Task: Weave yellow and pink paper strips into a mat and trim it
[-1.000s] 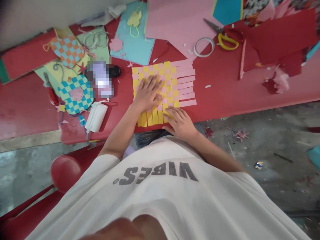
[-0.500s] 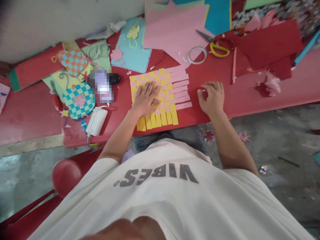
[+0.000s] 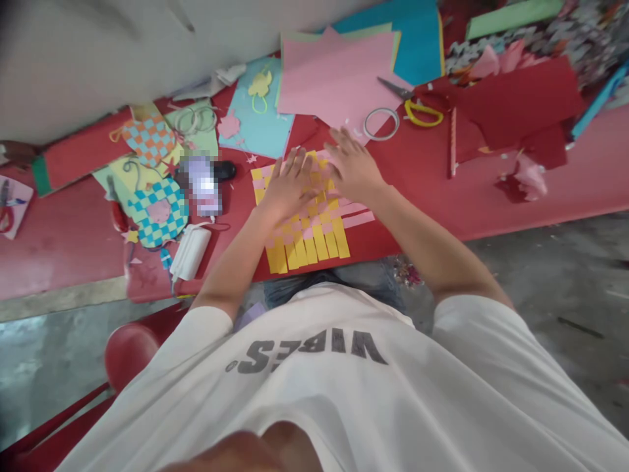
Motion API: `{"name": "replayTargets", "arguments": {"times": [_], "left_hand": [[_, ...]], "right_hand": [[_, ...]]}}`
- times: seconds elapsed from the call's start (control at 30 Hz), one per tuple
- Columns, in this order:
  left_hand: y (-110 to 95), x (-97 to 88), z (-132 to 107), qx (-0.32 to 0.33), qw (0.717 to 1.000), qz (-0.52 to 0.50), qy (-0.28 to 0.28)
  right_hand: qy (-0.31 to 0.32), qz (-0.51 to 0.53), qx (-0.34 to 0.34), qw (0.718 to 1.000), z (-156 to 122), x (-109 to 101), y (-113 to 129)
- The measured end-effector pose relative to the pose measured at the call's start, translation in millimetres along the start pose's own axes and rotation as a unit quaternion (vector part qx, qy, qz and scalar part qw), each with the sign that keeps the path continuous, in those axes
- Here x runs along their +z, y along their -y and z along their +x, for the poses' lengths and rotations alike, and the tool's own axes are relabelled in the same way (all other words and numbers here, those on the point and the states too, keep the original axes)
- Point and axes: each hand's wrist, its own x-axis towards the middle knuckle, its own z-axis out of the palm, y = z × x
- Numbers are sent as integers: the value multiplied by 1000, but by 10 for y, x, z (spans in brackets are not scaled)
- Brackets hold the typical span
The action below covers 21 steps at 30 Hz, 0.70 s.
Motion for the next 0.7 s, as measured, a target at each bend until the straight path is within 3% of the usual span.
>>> {"name": "replayTargets", "arguments": {"times": [0.17,0.3,0.4,0.47,0.53,0.63,0.7], "left_hand": [[20,179,29,-6,999,5,44],[26,197,-3,3,999,24,42],[21,175,-7,0,999,24,47],[23,169,-6,2,999,13,45],[31,174,-6,7,999,3,38],[44,189,-4,9,999,-4,31],[46,195,-2,6,999,-3,31]], "right_hand": [[100,-26,-1,995,109,356,304],[96,-36,17,995,37,461,289],[82,-24,8,996,62,397,191],[20,-22,33,999,119,273,-4],[-86,-40,92,991,180,89,-350],[-215,-106,188,952,235,-234,-1052],[-231,-147,253,928,253,-426,-1493]]}}
